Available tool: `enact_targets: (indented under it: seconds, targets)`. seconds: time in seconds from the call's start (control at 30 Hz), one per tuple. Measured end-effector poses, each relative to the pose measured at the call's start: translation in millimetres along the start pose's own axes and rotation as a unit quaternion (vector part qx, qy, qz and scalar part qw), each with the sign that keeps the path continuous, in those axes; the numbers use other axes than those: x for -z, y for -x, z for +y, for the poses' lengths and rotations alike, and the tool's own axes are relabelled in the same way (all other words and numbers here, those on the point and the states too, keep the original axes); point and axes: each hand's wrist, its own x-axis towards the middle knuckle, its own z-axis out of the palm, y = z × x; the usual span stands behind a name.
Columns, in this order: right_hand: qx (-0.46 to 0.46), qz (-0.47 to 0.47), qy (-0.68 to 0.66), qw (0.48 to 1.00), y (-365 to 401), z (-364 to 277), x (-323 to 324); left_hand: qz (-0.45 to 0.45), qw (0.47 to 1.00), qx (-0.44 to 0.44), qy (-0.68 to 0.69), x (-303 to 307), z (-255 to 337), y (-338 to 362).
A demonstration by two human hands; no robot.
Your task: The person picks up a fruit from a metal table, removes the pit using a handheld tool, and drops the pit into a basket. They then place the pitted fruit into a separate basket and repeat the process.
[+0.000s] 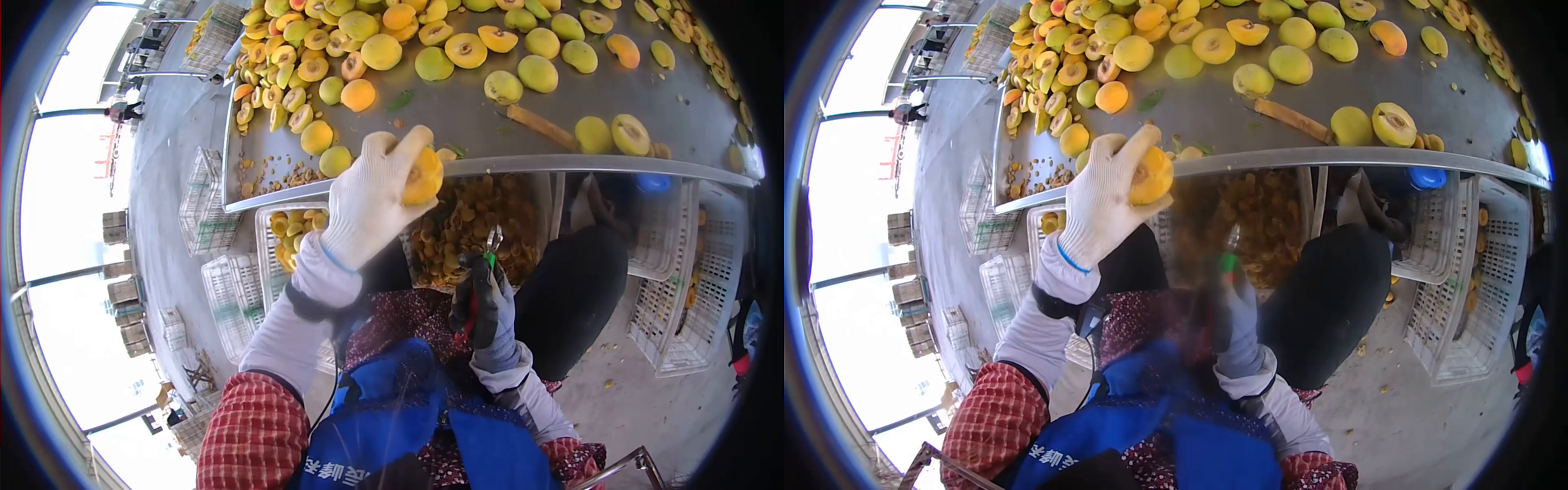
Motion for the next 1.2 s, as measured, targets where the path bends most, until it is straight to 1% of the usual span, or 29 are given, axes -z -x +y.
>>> enact_targets:
  seconds: [0.03,0.07,0.1,0.13,0.17,0.2,0.23,0.27,0.3,0.33,0.37,0.43,0.47,0.5,0.57,0.6,0.63,0.7,0.73,0.83,0.87,0.97,1.17,1.2]
  targets:
    - [0.036,-0.006,0.017,0.999,-0.7,-3.6,-2.6,-0.043,0.999,-0.011,0.018,0.5,7.5,14.9]
    - [0.051,-0.021,-0.039,0.998,-0.9,-3.3,-4.2,-0.085,0.995,-0.022,0.035,0.2,15.4,29.1]
    - [0.041,-0.014,-0.026,0.999,0.8,-2.5,-5.9,-0.126,0.990,-0.034,0.053,-0.5,23.0,43.0]
    - [0.033,-0.008,-0.014,0.999,2.7,-2.2,-8.0,-0.133,0.986,-0.066,0.078,-4.1,27.7,57.0]
    - [0.026,-0.001,-0.002,1.000,5.0,-3.0,-9.4,-0.145,0.983,-0.041,0.105,-7.4,31.9,67.6]
    - [0.013,0.001,-0.016,1.000,7.8,-9.8,-11.9,-0.107,0.978,-0.063,0.166,-12.8,23.1,75.4]
    - [0.019,-0.013,-0.020,1.000,10.6,-12.8,-11.3,-0.067,0.968,-0.083,0.225,-18.3,13.0,83.3]
    - [0.026,-0.027,-0.024,0.999,13.7,-14.3,-10.1,-0.087,0.917,-0.001,0.389,-24.8,12.9,89.2]
    - [0.032,-0.043,-0.028,0.998,16.5,-16.1,-10.4,-0.104,0.832,0.082,0.538,-30.6,16.0,94.1]
    - [0.039,-0.079,0.005,0.996,19.0,-18.8,-13.3,-0.114,0.718,0.161,0.668,-33.6,18.9,99.7]
    - [0.029,-0.084,0.007,0.996,19.4,-18.2,-14.4,-0.142,0.729,0.167,0.648,-33.4,20.6,105.5]
    - [0.010,-0.091,0.010,0.996,19.7,-13.4,-13.5,-0.092,0.661,0.249,0.701,-36.3,31.9,111.4]
    - [0.046,-0.072,0.038,0.996,19.0,-7.0,-12.7,-0.078,0.668,0.258,0.693,-38.5,34.4,115.6]
    - [0.096,-0.073,0.082,0.989,24.7,-5.8,-14.8,-0.065,0.675,0.269,0.684,-41.7,35.2,120.7]
    - [0.196,-0.075,0.164,0.964,38.1,-3.5,-20.0,-0.038,0.691,0.276,0.667,-40.3,37.5,125.3]
    - [0.251,-0.096,0.322,0.908,43.9,-4.5,-17.3,-0.022,0.698,0.276,0.660,-36.8,40.3,126.9]
    - [0.292,-0.087,0.397,0.865,48.5,-4.4,-19.8,-0.008,0.706,0.274,0.653,-32.5,43.2,128.0]
    - [0.368,-0.065,0.535,0.758,59.1,-8.7,-28.2,0.002,0.728,0.268,0.631,-28.3,48.1,135.9]
    - [0.390,-0.044,0.563,0.728,63.9,-5.8,-27.2,0.010,0.741,0.267,0.616,-31.3,48.7,140.3]
    - [0.403,-0.052,0.540,0.737,78.8,-6.4,-29.5,0.051,0.766,0.245,0.592,-25.7,51.5,142.8]
    - [0.378,-0.052,0.549,0.744,82.0,-4.8,-30.2,0.068,0.771,0.236,0.587,-23.2,52.9,143.2]
    - [0.360,-0.046,0.562,0.743,79.4,0.9,-27.7,0.071,0.775,0.220,0.589,-27.3,54.8,145.2]
    - [0.376,-0.060,0.513,0.769,73.6,6.7,-22.4,0.096,0.760,0.213,0.607,-18.2,69.3,146.6]
    - [0.368,-0.062,0.510,0.775,72.3,8.0,-21.3,0.099,0.776,0.207,0.588,-18.8,69.0,146.1]
